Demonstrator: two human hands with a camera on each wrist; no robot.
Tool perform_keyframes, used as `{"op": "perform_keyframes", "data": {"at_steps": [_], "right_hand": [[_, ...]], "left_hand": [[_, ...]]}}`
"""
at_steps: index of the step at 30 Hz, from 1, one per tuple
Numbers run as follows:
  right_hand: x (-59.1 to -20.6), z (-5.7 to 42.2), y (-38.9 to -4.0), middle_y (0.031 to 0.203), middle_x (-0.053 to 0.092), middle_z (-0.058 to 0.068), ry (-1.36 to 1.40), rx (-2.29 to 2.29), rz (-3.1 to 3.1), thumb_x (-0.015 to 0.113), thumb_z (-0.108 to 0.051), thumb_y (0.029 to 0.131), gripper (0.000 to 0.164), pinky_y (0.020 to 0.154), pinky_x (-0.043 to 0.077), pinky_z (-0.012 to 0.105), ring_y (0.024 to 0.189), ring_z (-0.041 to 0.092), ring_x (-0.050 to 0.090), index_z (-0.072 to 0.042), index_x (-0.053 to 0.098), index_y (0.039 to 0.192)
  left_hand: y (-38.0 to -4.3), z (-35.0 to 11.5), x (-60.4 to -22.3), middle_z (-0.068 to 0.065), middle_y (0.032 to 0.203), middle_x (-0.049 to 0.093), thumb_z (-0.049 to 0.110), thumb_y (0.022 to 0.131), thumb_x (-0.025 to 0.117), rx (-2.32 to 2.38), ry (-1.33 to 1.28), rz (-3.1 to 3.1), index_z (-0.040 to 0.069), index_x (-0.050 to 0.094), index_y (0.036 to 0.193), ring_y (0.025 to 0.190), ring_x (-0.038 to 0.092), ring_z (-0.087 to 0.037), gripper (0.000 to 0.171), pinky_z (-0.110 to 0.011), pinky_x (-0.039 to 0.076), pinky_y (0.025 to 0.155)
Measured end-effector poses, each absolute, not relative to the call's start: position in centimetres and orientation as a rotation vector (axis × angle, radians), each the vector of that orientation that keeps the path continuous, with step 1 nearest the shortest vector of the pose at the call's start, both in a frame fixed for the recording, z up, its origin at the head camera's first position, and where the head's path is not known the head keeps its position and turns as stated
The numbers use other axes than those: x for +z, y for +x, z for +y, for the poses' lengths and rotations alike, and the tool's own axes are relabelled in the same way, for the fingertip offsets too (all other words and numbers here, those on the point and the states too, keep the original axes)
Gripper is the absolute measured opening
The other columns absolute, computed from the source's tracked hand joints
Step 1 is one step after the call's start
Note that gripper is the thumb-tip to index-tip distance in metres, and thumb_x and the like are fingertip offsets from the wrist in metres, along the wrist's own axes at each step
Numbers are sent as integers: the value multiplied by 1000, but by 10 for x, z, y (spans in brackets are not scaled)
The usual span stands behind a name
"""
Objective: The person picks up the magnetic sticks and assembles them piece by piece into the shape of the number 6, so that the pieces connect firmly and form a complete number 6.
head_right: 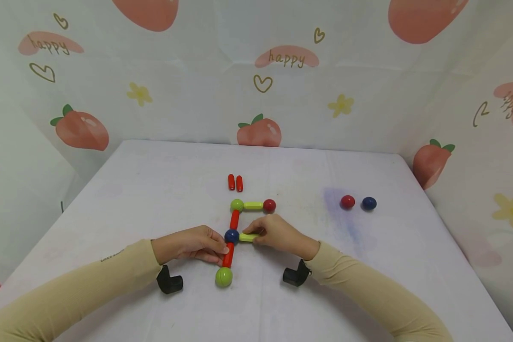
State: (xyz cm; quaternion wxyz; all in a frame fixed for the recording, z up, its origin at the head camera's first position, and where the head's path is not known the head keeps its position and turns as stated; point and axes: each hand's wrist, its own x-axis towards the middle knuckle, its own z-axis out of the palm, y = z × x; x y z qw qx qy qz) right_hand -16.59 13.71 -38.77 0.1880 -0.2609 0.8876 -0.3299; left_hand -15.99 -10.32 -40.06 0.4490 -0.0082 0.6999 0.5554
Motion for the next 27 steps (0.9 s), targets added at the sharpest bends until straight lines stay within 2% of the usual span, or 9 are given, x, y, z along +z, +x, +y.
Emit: {"op": "perform_keyframes", "data": {"at_steps": [27], "right_hand": [[-388,139,-165,109,70,2,-771,-959,2478,73,0,83,32,85,55,29,99,15,65,-9,71,113]], "left_hand": [[-160,-103,-401,-6,79,71,10,89,67,1370,-11,1743,-3,71,98,71,71,-14,16,-21,56,69]]}}
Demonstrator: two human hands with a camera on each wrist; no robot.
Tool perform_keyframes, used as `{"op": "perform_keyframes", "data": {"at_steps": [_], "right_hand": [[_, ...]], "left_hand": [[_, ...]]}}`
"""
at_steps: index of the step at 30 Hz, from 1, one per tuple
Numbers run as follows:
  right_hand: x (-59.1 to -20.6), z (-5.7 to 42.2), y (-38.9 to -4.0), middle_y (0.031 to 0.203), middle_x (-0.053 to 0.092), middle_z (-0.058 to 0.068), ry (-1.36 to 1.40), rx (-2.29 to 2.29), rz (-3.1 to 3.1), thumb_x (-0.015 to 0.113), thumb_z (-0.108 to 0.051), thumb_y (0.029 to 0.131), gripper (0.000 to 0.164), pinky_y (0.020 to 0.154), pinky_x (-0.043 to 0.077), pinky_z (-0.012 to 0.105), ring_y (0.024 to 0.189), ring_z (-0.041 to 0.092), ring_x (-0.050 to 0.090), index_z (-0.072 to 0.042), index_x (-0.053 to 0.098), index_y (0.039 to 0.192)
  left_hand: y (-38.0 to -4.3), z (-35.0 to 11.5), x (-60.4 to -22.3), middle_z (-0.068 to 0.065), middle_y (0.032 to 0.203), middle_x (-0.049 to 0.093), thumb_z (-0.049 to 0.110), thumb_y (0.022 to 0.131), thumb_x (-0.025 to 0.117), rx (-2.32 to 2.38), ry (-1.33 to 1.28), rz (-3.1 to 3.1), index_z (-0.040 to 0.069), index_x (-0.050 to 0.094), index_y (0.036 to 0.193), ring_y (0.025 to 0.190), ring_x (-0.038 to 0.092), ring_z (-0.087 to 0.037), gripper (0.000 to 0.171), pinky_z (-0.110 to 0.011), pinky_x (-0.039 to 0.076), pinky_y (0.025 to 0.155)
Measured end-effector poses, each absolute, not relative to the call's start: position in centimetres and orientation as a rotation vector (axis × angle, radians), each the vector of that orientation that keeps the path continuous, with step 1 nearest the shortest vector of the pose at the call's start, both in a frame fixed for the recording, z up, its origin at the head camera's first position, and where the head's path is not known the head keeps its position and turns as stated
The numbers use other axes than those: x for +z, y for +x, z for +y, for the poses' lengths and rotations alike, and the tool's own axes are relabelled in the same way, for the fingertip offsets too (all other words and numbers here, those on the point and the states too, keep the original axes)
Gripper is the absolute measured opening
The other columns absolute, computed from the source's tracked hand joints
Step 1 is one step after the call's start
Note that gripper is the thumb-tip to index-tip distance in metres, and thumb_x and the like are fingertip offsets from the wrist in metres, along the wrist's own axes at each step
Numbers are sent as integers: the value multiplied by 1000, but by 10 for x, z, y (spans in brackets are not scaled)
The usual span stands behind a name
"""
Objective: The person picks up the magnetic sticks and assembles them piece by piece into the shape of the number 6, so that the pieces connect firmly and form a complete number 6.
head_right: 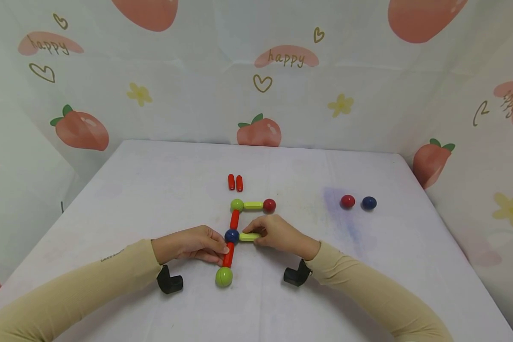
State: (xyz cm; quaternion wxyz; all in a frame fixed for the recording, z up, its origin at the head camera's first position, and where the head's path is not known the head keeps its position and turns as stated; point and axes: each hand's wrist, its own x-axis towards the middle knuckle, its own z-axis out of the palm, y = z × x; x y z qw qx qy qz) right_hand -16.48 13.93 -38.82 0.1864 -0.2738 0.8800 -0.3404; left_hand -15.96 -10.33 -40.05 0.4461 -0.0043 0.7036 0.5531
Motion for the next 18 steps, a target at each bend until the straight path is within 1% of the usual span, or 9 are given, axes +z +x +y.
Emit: {"op": "perform_keyframes", "data": {"at_steps": [10,15,18], "right_hand": [[-388,139,-165,110,70,3,-769,-958,2481,73,0,83,32,86,55,30,100,16,64,-9,71,114],[-387,141,-165,115,69,3,-737,-986,2476,73,-3,83,36,87,54,30,103,16,64,-9,68,118],[-383,146,-166,117,69,4,-718,-1030,2482,73,-4,84,37,89,54,33,106,19,64,-8,66,121]], "left_hand": [[-160,-104,-401,-6,79,71,10,89,68,1370,-14,1741,-3,71,99,70,71,-14,16,-21,56,68],[-159,-104,-400,-6,78,71,9,89,68,1377,-26,1723,-3,72,100,69,70,-13,16,-20,56,67],[-159,-104,-399,-6,78,71,8,89,68,1377,-33,1719,-2,72,100,69,70,-13,16,-20,56,67]]}}
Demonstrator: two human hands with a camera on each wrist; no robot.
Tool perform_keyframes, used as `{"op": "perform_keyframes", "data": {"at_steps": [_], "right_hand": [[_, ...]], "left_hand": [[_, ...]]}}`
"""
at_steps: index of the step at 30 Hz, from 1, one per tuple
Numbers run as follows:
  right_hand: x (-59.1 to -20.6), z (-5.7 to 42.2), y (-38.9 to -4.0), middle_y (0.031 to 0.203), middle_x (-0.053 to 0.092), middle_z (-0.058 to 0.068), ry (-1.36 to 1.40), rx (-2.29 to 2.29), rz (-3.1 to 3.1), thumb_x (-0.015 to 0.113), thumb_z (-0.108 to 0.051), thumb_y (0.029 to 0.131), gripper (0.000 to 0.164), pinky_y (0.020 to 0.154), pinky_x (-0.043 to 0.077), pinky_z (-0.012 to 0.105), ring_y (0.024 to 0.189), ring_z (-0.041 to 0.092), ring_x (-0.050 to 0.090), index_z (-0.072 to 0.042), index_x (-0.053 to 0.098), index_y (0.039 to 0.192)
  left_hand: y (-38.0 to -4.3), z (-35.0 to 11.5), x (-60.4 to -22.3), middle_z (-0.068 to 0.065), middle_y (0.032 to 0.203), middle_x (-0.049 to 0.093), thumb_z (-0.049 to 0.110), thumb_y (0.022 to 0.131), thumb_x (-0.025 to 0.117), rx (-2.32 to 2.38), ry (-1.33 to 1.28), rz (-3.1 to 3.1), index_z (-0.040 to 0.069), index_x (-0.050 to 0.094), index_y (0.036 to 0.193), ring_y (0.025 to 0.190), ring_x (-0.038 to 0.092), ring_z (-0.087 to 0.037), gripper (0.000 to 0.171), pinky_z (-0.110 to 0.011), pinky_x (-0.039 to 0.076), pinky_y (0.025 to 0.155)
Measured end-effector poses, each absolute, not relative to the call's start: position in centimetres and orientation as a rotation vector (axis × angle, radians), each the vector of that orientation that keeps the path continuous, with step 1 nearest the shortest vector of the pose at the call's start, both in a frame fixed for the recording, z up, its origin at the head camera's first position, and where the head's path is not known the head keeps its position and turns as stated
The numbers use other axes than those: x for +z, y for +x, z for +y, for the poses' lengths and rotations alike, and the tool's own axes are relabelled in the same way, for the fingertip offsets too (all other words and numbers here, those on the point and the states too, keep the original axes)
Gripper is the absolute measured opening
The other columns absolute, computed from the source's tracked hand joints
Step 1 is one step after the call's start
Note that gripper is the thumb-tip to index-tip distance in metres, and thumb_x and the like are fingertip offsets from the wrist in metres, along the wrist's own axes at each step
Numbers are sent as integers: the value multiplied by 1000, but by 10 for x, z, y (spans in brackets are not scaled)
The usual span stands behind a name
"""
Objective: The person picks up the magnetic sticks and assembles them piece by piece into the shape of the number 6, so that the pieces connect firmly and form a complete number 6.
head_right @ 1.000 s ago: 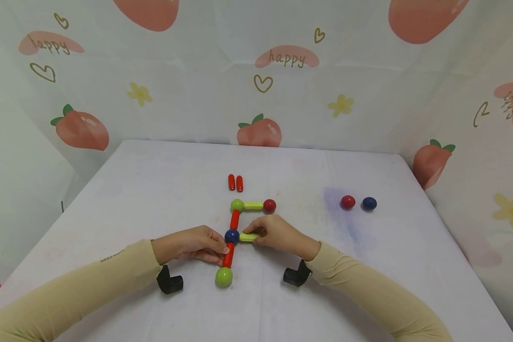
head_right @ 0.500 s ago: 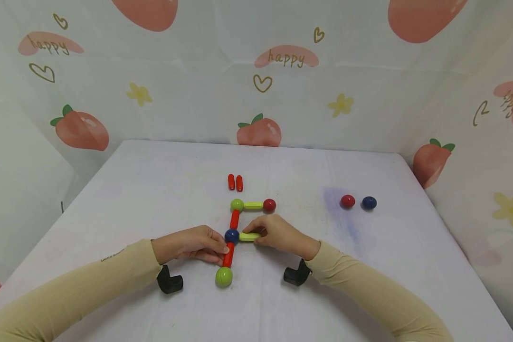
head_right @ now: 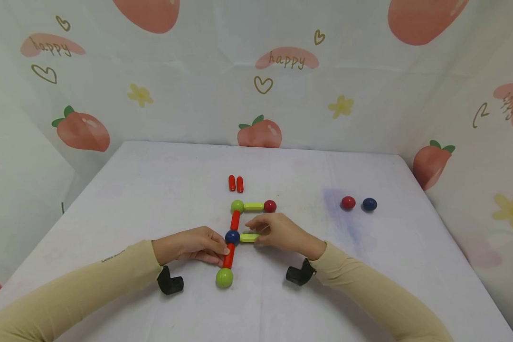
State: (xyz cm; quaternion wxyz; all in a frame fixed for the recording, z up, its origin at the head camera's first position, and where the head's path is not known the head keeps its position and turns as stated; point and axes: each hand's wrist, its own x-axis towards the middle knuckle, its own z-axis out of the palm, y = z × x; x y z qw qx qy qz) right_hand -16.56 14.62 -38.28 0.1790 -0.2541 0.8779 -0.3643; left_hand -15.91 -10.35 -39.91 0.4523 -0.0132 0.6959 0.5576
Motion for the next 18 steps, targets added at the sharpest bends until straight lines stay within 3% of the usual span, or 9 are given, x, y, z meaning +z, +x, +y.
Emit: {"op": "perform_keyframes", "data": {"at_steps": [5,13,16,18], "right_hand": [[-369,164,-171,121,66,11,-709,-1080,2518,71,-5,86,38,95,51,42,111,27,63,-3,63,123],[-337,209,-184,127,62,16,-646,-1179,2670,71,-7,87,46,97,48,47,117,35,59,-5,57,131],[-327,228,-187,129,61,16,-609,-1217,2739,69,-10,89,46,95,51,36,117,34,59,-5,56,133],[-323,240,-190,130,60,16,-573,-1258,2775,68,-12,90,45,91,51,24,116,25,61,-5,55,133]], "left_hand": [[-159,-103,-398,-6,78,71,8,88,68,1372,-40,1733,-2,72,100,69,70,-13,15,-20,56,67],[-159,-103,-398,-7,80,70,8,89,68,1372,-40,1733,-2,71,100,69,70,-13,16,-20,56,67],[-159,-104,-398,-7,80,70,8,89,68,1369,-39,1735,-2,72,100,69,70,-13,16,-20,56,67],[-160,-103,-398,-7,81,71,9,88,68,1369,-36,1738,-2,72,100,69,71,-14,16,-21,56,67]]}}
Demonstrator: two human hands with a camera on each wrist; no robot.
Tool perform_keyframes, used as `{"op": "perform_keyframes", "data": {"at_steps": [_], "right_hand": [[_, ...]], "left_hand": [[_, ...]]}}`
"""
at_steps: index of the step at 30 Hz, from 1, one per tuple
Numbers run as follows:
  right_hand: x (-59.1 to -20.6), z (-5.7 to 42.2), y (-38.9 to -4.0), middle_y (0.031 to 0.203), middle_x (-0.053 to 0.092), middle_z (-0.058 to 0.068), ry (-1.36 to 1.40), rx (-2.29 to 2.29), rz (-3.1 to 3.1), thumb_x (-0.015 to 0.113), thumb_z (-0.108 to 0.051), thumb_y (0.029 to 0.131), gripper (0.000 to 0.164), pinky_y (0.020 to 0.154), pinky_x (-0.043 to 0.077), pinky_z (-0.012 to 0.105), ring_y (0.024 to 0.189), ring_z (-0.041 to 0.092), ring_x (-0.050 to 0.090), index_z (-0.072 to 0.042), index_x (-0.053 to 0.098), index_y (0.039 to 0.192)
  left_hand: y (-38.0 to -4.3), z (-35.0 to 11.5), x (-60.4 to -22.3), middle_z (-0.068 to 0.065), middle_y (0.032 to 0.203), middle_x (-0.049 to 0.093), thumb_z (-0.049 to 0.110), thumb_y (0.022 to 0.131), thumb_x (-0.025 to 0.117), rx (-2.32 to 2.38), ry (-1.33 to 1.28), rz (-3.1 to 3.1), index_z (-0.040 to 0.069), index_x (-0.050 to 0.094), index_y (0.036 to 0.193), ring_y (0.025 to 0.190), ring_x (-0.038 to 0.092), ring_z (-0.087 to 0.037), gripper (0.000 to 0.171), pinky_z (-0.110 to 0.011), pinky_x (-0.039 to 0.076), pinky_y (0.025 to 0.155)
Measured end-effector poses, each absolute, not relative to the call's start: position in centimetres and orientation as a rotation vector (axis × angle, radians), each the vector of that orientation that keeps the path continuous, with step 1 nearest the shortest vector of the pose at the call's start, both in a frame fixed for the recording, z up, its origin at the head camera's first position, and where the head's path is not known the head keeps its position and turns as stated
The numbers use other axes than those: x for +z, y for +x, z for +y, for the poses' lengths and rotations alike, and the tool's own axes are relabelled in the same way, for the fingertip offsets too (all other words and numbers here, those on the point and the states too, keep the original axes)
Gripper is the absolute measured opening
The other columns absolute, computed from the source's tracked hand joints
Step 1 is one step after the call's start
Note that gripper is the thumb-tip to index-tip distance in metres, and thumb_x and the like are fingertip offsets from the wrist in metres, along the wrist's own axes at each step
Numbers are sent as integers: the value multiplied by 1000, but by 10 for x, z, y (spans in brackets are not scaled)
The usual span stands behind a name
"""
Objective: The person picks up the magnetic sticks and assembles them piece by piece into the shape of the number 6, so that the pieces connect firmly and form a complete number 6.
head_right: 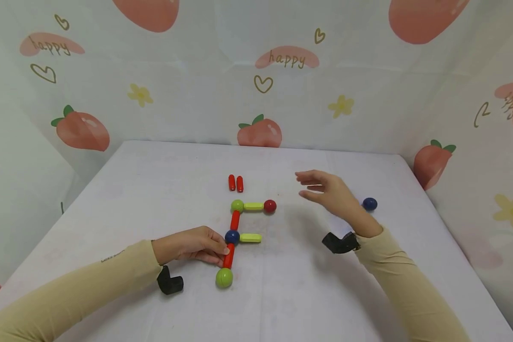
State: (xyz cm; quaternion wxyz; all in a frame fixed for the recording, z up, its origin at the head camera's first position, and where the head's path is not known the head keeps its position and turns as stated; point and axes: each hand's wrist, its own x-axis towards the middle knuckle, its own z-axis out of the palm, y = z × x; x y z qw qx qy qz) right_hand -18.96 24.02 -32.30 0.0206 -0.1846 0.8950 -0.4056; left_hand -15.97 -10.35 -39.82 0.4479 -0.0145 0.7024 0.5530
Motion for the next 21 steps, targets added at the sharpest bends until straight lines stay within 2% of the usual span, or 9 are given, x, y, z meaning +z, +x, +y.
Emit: {"op": "perform_keyframes", "data": {"at_steps": [3,6,11,14,17,19,21], "right_hand": [[-321,258,-193,132,59,15,-517,-1359,2798,68,-15,91,45,84,48,10,108,3,62,-4,55,133],[-322,276,-197,130,61,8,-447,-1422,2825,68,-18,92,47,81,47,7,99,-13,58,-5,54,135],[-331,302,-202,113,60,-22,-325,-1438,2897,68,-21,92,49,80,45,4,95,-16,57,-4,53,135],[-339,314,-205,105,56,-30,-265,-1417,2912,68,-24,91,51,80,43,3,96,-15,55,-3,53,135],[-348,323,-206,110,60,-22,-212,-1354,2905,68,-29,91,54,80,40,3,97,-15,53,-3,53,135],[-353,327,-207,119,63,-8,-168,-1305,2881,67,-32,92,56,81,38,4,99,-15,51,-3,51,137],[-358,331,-208,130,60,8,-127,-1248,2853,66,-33,92,56,82,38,7,97,-16,49,-2,50,138]], "left_hand": [[-160,-103,-398,-7,81,71,9,88,69,1367,-29,1744,-2,72,99,70,71,-14,16,-21,56,68],[-159,-103,-398,-7,81,71,9,88,69,1367,-26,1746,-2,72,99,70,71,-14,16,-21,56,68],[-159,-103,-398,-8,82,71,9,88,69,1368,-25,1748,-2,72,99,71,71,-14,16,-21,56,68],[-159,-103,-398,-8,82,71,9,88,69,1367,-29,1749,-2,72,99,71,71,-14,16,-21,56,69],[-159,-103,-398,-8,82,71,9,88,69,1365,-36,1746,-2,71,100,70,71,-14,16,-21,56,68],[-159,-103,-398,-8,82,71,9,88,69,1365,-40,1745,-2,71,100,70,71,-14,16,-21,56,68],[-159,-103,-398,-8,82,71,9,88,69,1363,-37,1743,-2,71,100,70,71,-14,17,-21,56,69]]}}
